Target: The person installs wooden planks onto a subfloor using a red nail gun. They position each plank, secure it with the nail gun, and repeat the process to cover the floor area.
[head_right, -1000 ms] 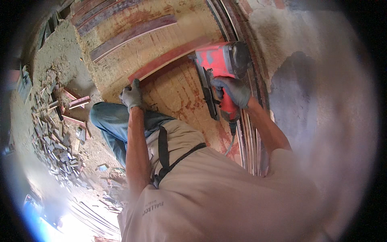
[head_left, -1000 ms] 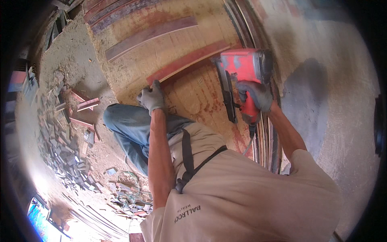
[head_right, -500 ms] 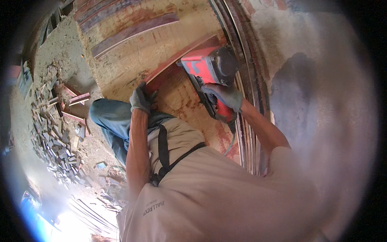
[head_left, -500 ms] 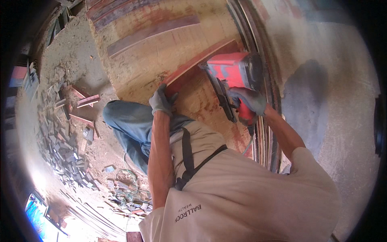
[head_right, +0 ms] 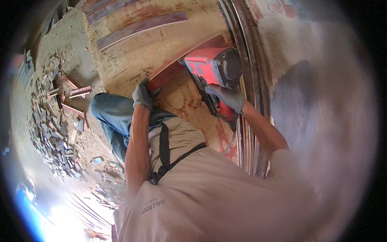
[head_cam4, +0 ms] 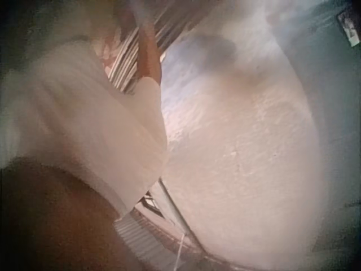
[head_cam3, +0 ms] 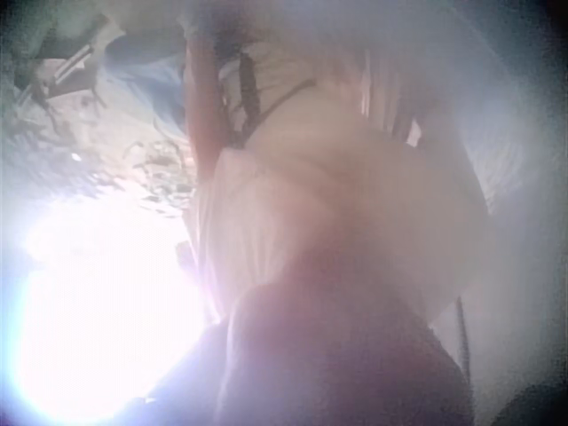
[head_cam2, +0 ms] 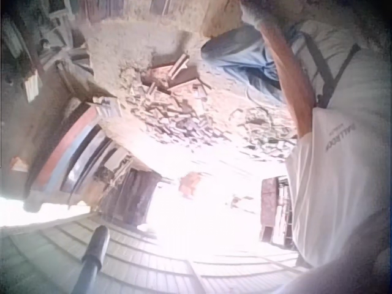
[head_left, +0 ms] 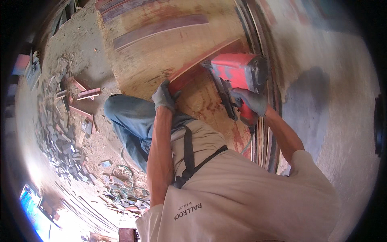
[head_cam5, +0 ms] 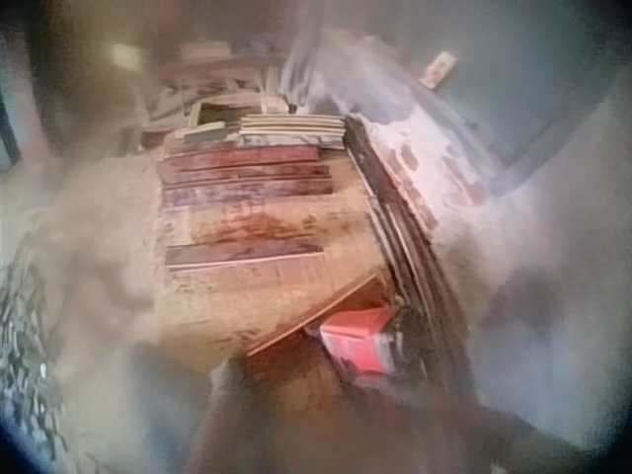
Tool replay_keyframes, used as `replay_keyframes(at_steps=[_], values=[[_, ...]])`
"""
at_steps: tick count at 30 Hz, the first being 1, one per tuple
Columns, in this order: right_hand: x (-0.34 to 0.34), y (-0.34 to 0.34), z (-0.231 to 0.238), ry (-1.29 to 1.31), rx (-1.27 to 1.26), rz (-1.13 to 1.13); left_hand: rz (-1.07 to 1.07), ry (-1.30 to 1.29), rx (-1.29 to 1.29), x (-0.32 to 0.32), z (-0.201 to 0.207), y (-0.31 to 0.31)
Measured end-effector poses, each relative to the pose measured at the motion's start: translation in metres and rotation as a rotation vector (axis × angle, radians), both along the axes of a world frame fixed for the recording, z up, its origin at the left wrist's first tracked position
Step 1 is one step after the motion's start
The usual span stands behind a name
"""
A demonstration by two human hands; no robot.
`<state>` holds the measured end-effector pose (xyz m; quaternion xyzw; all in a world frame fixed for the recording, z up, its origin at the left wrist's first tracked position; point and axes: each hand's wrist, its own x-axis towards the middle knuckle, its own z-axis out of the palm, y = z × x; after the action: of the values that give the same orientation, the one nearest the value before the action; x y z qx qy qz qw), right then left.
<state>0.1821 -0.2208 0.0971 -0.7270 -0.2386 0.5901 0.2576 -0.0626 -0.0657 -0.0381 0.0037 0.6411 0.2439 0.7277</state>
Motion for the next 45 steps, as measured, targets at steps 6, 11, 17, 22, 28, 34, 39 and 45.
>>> replay_keyframes(at_steps=[6, 11, 17, 22, 28, 34, 39, 45], values=[[-0.018, -0.001, -0.004, -0.089, 0.134, 0.121, -0.008, 0.000, 0.016, 0.002, 0.014, 0.001], [-0.032, 0.003, -0.016, -0.145, 0.228, 0.212, 0.008, 0.011, 0.041, 0.000, -0.002, 0.001], [-0.028, -0.003, -0.034, -0.157, 0.191, 0.234, 0.012, 0.003, -0.008, 0.004, 0.002, 0.005], [-0.037, 0.008, -0.008, -0.189, 0.156, 0.281, 0.018, -0.009, 0.020, 0.002, -0.007, 0.003], [-0.051, 0.005, -0.025, -0.282, 0.265, 0.358, 0.044, -0.042, 0.043, 0.001, -0.002, 0.001], [-0.057, 0.009, -0.002, -0.402, 0.318, 0.432, -0.145, -0.028, 0.324, -0.011, -0.005, -0.007], [-0.036, -0.015, -0.003, -0.410, 0.333, 0.381, 0.062, -0.047, 0.026, -0.005, -0.003, 0.004], [0.008, -0.032, -0.042, -0.328, 0.298, 0.203, -0.148, 0.075, 0.231, -0.020, -0.012, 0.009]])
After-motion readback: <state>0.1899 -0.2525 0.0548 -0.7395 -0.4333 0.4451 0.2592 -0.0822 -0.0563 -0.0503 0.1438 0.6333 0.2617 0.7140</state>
